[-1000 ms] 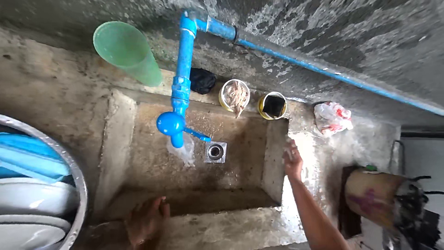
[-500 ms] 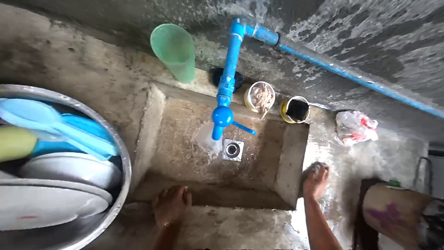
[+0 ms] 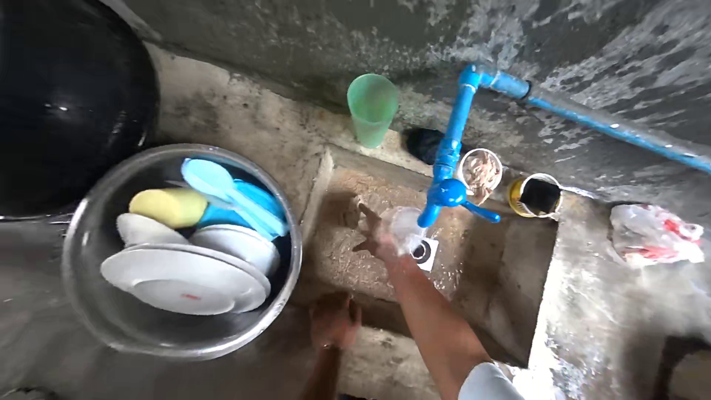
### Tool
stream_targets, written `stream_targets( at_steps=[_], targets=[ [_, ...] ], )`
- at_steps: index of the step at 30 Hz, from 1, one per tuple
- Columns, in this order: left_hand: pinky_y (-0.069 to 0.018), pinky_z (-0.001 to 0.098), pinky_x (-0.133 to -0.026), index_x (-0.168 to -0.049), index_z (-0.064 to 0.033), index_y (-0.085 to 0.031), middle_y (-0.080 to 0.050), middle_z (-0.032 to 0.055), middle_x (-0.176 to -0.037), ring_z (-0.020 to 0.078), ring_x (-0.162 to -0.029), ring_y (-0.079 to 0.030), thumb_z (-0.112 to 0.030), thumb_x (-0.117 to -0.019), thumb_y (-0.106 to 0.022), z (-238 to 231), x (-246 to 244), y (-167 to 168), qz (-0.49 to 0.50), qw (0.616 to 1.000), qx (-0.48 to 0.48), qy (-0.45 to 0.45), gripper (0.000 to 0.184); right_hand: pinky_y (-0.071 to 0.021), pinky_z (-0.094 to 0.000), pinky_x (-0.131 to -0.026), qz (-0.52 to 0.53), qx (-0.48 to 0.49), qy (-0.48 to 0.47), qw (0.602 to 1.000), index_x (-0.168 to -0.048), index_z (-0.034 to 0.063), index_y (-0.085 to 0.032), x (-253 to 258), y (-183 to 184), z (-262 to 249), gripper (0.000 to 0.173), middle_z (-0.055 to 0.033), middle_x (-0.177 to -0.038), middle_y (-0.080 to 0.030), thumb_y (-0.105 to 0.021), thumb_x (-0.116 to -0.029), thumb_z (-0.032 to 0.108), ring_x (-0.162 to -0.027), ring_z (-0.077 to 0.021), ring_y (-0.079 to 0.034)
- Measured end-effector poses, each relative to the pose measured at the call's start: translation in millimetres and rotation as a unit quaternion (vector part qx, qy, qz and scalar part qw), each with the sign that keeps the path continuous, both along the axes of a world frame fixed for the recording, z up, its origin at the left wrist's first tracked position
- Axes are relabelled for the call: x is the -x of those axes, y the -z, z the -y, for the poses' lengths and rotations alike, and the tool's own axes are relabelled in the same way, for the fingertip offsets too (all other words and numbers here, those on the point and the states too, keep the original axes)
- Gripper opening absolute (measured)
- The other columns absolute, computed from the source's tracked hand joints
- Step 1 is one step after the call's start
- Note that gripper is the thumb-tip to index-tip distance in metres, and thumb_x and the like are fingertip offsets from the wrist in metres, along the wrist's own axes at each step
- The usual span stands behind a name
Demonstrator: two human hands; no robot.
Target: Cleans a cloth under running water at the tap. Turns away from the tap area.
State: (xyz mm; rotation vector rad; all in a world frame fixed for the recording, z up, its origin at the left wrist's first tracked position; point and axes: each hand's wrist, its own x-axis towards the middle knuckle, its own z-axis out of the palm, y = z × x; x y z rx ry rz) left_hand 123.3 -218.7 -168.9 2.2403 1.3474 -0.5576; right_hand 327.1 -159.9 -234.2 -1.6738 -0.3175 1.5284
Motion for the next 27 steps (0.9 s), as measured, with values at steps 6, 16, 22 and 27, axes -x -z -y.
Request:
stream_targets(
  at_steps=[6, 16, 22, 27],
  targets=[
    [-0.0433, 0.0588, -0.104, -0.115, -0.0116, -0.075, -0.073, 0.0119, -0.120, 0.0342, -0.121, -0.064, -0.036, -0.0982, -0.050, 2, 1, 2, 0.027, 1.000, -0.011, -0.008, 0.038, -0.0447, -0.0478, -0.112, 0.299, 0.063, -0.180, 0.935, -0.143, 0.0021, -0.056, -5, -28, -35, 0.041, -0.0226, -0.142, -0.058, -0.054, -0.1038, 0.011, -0.131, -0.0345, -0.057],
    [-0.0502, 0.0543, -0.094, -0.104, -0.0156, -0.079, -0.076, 0.0061, -0.106, 0.0292, -0.107, -0.070, -0.037, -0.0905, -0.057, 6, 5, 12, 0.061, 0.993, -0.100, 0.003, 0.033, -0.0392, -0.0506, -0.116, 0.349, 0.108, -0.287, 0.885, -0.150, 0.0037, -0.048, 4, 31, -23, 0.046, -0.0216, -0.149, -0.053, -0.050, -0.1073, 0.019, -0.140, -0.0360, -0.049],
    [-0.0476, 0.0542, -0.100, -0.109, -0.0154, -0.077, -0.075, 0.0062, -0.113, 0.0292, -0.114, -0.068, -0.038, -0.0944, -0.053, 1, 2, 8, 0.037, 0.998, -0.051, 0.005, 0.036, -0.0360, -0.0422, -0.118, 0.322, 0.080, -0.275, 0.902, -0.141, -0.0064, -0.056, -34, -4, 34, 0.042, -0.0260, -0.143, -0.057, -0.053, -0.1054, 0.016, -0.137, -0.0331, -0.052],
    [-0.0390, 0.0535, -0.110, -0.125, -0.0179, -0.071, -0.069, 0.0049, -0.129, 0.0286, -0.128, -0.058, -0.041, -0.0993, -0.047, -7, -5, -2, -0.021, 0.999, 0.049, -0.008, 0.042, -0.0467, -0.0370, -0.107, 0.306, 0.058, -0.191, 0.931, -0.133, -0.0103, -0.057, -61, -69, 26, 0.040, -0.0256, -0.130, -0.063, -0.063, -0.0989, 0.009, -0.122, -0.0263, -0.061]
  ],
)
